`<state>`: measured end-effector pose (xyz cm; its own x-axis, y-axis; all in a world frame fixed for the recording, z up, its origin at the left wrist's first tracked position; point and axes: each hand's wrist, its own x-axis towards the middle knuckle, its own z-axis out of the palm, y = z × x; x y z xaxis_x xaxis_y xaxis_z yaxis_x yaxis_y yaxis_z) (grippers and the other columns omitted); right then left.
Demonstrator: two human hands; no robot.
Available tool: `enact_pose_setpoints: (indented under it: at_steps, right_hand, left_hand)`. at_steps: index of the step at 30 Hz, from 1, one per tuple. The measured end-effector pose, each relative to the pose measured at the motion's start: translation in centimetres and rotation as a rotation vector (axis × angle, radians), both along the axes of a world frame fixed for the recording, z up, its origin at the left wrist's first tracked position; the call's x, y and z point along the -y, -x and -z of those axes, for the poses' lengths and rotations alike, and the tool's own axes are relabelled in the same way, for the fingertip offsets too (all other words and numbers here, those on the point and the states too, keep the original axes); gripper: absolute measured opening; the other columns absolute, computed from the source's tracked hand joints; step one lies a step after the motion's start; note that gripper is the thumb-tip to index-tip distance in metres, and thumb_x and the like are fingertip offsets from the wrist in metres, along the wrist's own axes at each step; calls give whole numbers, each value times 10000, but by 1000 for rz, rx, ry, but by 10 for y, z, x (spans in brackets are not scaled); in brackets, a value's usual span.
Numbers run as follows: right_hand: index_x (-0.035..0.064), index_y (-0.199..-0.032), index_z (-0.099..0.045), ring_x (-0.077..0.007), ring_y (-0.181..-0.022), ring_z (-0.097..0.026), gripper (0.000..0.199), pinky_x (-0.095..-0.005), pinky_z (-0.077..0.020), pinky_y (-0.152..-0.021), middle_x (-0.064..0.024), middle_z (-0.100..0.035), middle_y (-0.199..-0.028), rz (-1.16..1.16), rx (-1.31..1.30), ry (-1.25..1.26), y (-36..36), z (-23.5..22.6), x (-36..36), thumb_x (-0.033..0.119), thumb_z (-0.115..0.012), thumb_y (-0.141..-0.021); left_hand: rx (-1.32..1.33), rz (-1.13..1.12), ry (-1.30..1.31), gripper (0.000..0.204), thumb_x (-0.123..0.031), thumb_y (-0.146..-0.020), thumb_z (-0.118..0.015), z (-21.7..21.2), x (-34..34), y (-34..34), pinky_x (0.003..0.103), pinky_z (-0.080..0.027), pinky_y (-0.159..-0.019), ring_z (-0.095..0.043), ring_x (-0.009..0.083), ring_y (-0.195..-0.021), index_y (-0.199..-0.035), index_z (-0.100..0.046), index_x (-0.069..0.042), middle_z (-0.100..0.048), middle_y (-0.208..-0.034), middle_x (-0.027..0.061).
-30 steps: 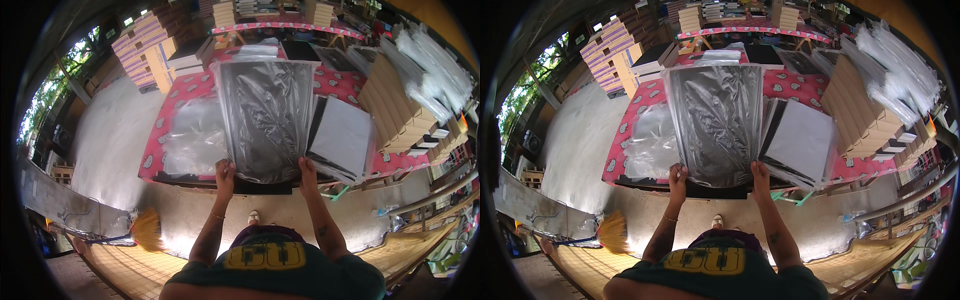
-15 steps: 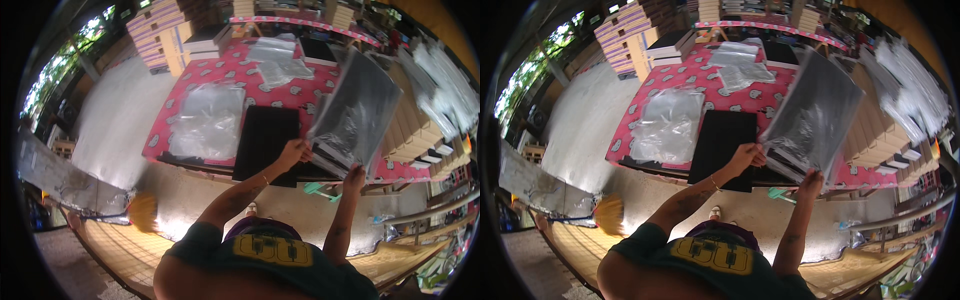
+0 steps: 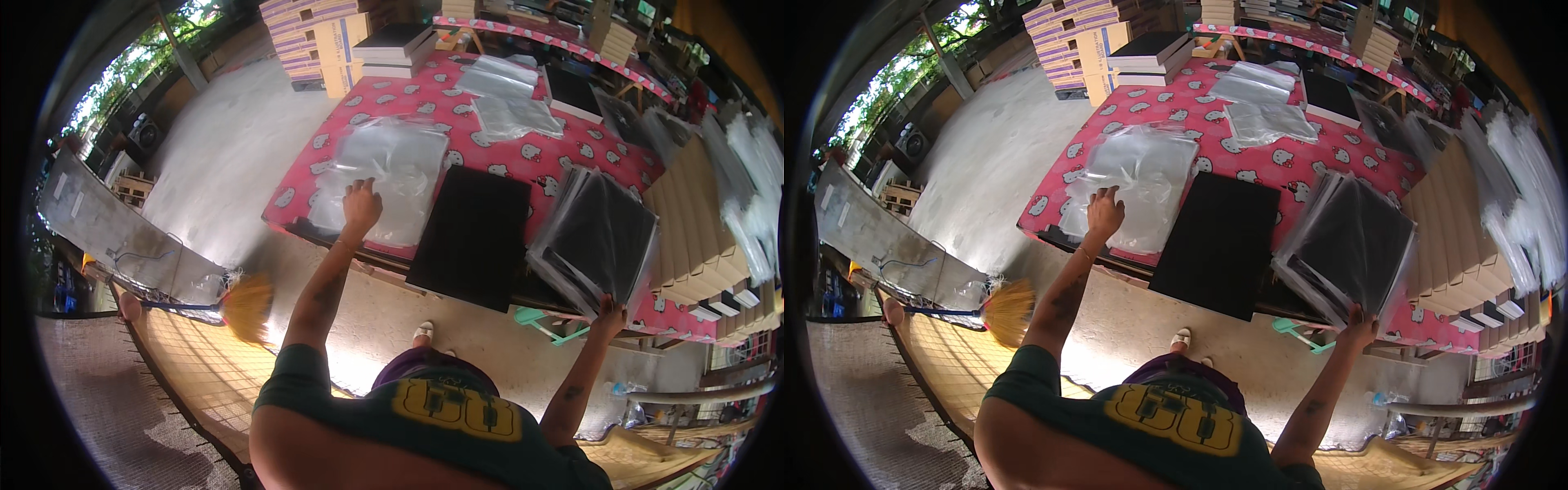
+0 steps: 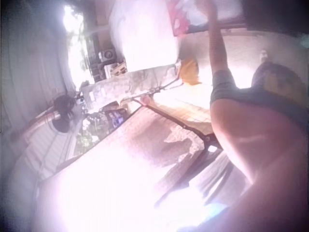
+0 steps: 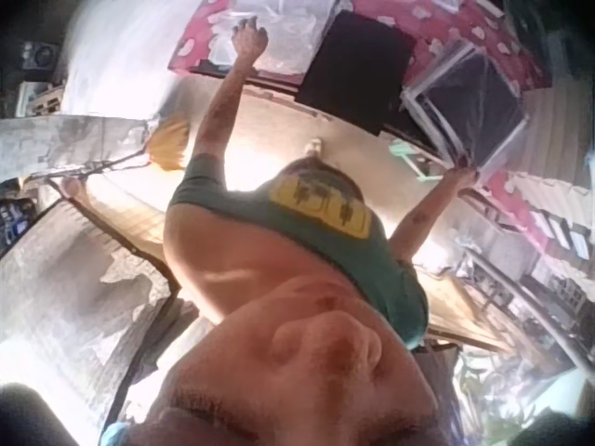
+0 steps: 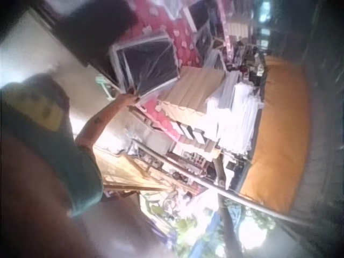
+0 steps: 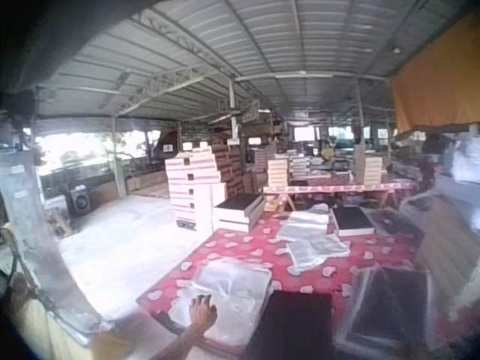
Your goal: The person places white and black square items into plastic bags and stacks them on a table.
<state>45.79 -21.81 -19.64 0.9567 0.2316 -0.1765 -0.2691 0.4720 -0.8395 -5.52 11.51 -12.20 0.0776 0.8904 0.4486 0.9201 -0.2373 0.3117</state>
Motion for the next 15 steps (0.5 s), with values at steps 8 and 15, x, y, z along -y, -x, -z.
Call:
enact_pose_setpoints:
  at_steps: [8, 15]
  right_hand:
    - [82, -1304, -489, -209, -982, -551, 453, -375, -459, -826, -100, -538, -1158, 169, 612, 440, 76, -54, -13, 273, -561, -899]
    - [62, -1296, -486, -170, -1068, -524, 469, -311, -421, -931, -64, -531, -1203, -966, 543, 80, 216, -117, -76, 187, -643, -873]
  left_hand:
    - [40, -376, 263, 339, -306, -836, -571, -7, -52, 73, 481, -456, -822, -578, 362, -996, -1046, -594, -41, -618, -1063, 188]
    - [132, 781, -538, 214, -92, -765, -651, -89, 88, -104, 420, -436, -768, -547, 273, -834, -978, -640, -74, -541, -868, 94]
